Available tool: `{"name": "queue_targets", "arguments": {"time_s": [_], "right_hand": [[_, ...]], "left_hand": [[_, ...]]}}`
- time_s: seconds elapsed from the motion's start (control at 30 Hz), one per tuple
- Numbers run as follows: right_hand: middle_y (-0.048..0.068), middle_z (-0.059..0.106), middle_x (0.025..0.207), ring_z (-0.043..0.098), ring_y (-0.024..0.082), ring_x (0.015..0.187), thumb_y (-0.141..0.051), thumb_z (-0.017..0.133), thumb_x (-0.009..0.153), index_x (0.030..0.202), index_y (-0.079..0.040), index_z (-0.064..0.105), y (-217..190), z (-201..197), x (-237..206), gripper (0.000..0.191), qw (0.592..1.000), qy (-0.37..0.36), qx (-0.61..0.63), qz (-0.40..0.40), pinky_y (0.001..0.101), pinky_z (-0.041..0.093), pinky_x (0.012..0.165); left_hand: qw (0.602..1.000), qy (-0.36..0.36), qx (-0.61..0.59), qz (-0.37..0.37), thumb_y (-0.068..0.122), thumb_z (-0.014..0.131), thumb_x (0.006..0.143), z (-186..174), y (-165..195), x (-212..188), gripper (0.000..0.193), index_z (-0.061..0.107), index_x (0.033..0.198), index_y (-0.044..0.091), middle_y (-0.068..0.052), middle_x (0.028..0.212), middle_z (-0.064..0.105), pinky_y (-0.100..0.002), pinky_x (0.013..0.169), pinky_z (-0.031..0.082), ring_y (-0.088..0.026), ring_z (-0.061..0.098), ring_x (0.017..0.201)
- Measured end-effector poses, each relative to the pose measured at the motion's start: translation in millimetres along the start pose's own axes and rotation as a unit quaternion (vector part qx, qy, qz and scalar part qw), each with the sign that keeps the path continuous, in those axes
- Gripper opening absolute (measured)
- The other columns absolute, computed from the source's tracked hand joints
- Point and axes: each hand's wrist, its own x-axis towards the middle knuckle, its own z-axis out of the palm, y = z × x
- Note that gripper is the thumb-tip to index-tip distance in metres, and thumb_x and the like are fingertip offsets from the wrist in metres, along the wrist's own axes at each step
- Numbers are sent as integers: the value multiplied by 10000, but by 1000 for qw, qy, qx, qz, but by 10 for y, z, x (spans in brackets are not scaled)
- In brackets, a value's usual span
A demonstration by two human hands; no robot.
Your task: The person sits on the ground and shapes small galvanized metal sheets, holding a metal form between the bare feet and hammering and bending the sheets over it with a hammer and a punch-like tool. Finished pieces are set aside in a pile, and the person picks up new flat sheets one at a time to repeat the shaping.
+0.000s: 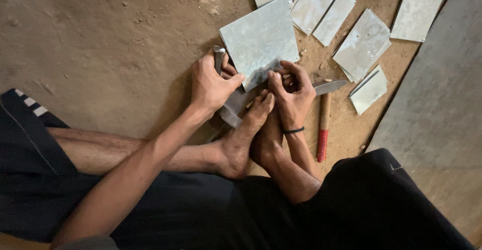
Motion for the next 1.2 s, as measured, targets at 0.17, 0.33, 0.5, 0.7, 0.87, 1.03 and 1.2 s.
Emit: {"name": "queue_targets", "arguments": {"time_s": [0.17, 0.33, 0.5, 0.7, 0.87, 1.03, 1.2], "right_hand": [[-3, 702, 984, 583, 51, 821, -115, 815, 909, 1209, -17, 709, -120, 5, 19, 333, 1000, 13, -13, -8, 202, 511, 743], [161, 504, 1116, 498, 218, 981, -338, 522, 1122, 1299, 77, 528, -352, 264, -334, 451, 947, 56, 132, 287, 370, 475, 871], [204, 437, 1470, 381, 338, 1380, -316, 358, 1122, 1442, -10, 441, -401, 295, -542, 451, 995, -48, -90, 16, 439, 302, 1188], [230, 451, 1410, 409, 387, 1331, -243, 433, 1056, 1433, -24, 426, -396, 264, -501, 436, 987, -58, -148, -2, 451, 331, 1146], [236, 428, 1418, 388, 409, 1343, -218, 466, 1067, 1474, -23, 385, -521, 225, -587, 459, 977, -72, -187, -74, 463, 323, 1151], [161, 495, 1206, 451, 326, 1192, -342, 348, 1106, 1209, -43, 507, -608, 210, -550, 354, 995, -60, -54, 61, 439, 353, 1094], [143, 497, 1074, 476, 296, 1066, -425, 346, 1108, 1045, -33, 528, -563, 224, -536, 437, 993, -19, -1, 114, 425, 382, 1011]], "left_hand": [[994, 17, 74, 79, 135, 894, 725, -46, 73, 26, 407, 499, 788, 60, -59, 721, 713, -315, 574, 566, -143, 701, 637], [989, 13, 147, 17, 349, 853, 831, -296, 310, -40, 424, 540, 887, 69, -21, 690, 629, -298, 587, 526, -145, 655, 629], [972, -110, -175, 110, 298, 570, 1074, -326, 511, -76, 235, 532, 1102, 67, -8, 965, 552, -254, 816, 528, -102, 574, 907], [934, -252, -64, 245, 113, 666, 1027, -285, 368, -3, 265, 667, 1279, 31, -122, 1178, 671, -325, 936, 622, -218, 703, 1069], [923, -292, 16, 252, 43, 687, 977, -314, 208, 83, 288, 661, 1259, -3, -147, 1176, 733, -349, 908, 594, -241, 732, 1071], [903, -302, 36, 303, 12, 693, 961, -304, 225, 55, 320, 645, 1277, -10, -156, 1175, 726, -344, 888, 590, -278, 731, 1073], [904, -319, 23, 286, -7, 666, 965, -289, 227, 31, 335, 635, 1299, 6, -153, 1152, 720, -349, 895, 591, -288, 737, 1076]]}}
